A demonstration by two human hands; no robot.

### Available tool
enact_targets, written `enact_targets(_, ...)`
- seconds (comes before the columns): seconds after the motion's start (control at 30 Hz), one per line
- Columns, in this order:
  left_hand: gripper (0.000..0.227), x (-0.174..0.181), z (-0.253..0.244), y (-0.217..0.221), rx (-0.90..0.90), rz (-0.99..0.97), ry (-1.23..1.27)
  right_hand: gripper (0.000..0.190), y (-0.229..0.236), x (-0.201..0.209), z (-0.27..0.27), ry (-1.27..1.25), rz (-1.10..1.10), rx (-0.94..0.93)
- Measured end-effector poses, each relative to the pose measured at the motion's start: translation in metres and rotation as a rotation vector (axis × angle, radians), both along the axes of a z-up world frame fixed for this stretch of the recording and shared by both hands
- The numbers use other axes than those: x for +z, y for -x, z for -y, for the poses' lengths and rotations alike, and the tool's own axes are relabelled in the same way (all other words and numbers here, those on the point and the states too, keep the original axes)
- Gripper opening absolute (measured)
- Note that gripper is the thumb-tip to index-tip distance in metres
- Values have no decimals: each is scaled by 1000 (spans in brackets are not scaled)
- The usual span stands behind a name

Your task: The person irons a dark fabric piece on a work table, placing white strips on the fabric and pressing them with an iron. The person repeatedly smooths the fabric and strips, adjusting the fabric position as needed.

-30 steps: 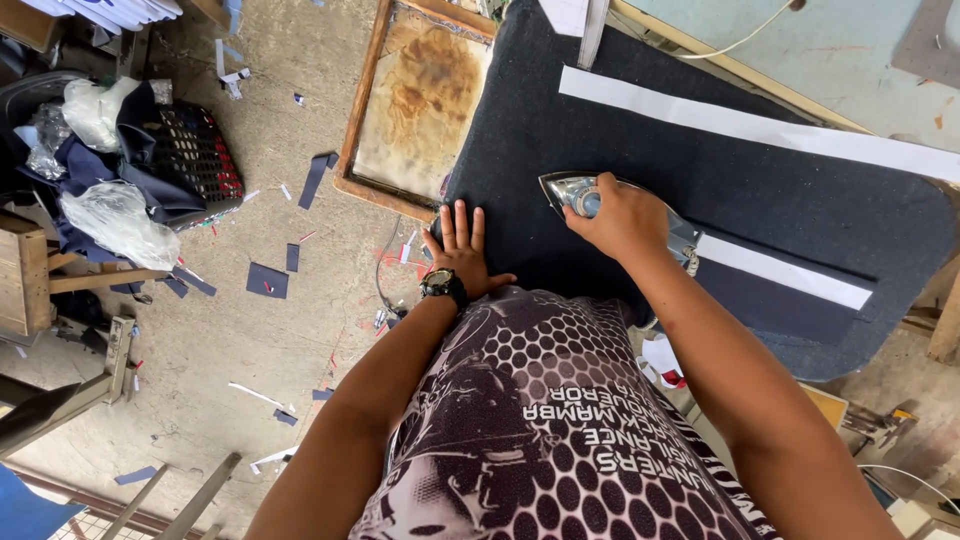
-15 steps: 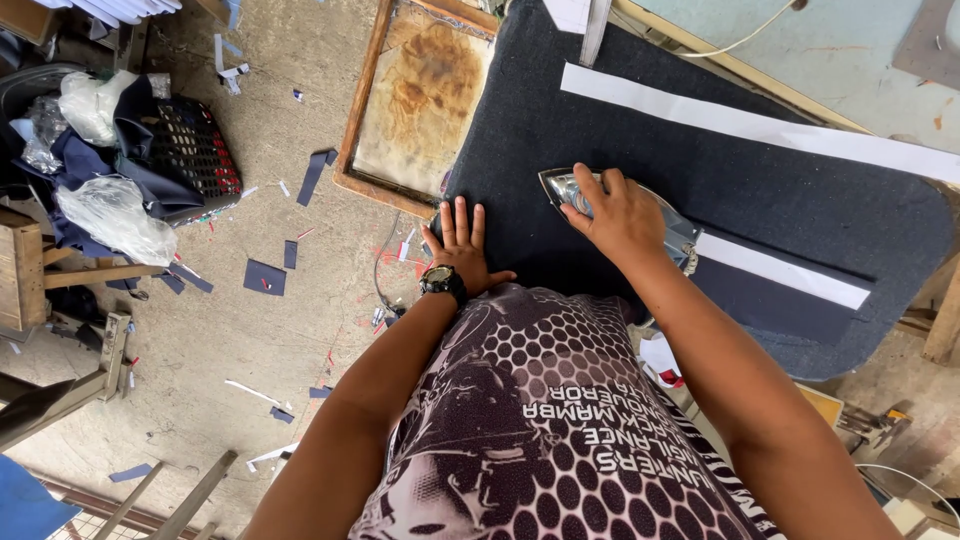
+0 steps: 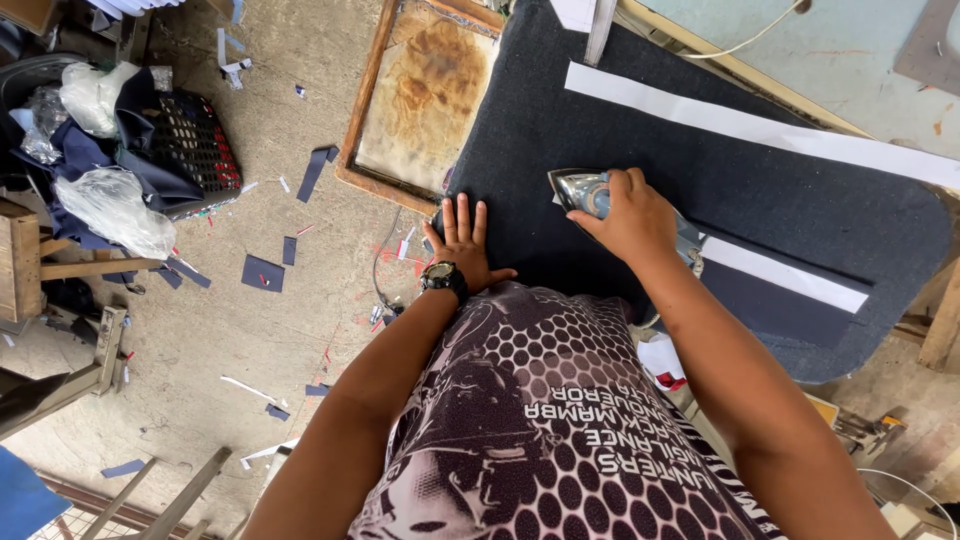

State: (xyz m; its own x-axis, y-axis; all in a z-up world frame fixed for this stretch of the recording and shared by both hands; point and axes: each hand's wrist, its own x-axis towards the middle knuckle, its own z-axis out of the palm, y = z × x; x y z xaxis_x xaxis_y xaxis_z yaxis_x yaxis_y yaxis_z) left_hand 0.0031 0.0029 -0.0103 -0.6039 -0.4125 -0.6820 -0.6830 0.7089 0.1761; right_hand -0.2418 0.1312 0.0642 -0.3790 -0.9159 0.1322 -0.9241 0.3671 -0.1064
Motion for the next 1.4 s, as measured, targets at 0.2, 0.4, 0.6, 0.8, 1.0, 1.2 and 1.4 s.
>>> enact_targets(0.2,140,4,1,0,0,-3,-13,62,18,-10,-33,-83,-131,-95)
enact_targets(0.4,139,3,1,-2,7,-26,-13,61,20,-20,-39,-103,-217,-103)
enact_targets(0.6,140,5,1,-1,-2,-13,-5,61,0,-12,-19,-76,-139,-52)
enact_targets(0.8,141,2,1,-2,4,-22,-8,59,-15,-19,2,-67,-144,-19)
enact_targets(1.0,138,4,0,-2,5,-26,-4,59,-28,-23,21,-91,-82,-2)
enact_targets(1.2,139,4,-2,-1,15,-34,5,59,-28,-18,23,-98,-55,3)
enact_targets(1.4,136,20,-12,14,106,-53,60,58,-20,-7,6,-67,-83,20)
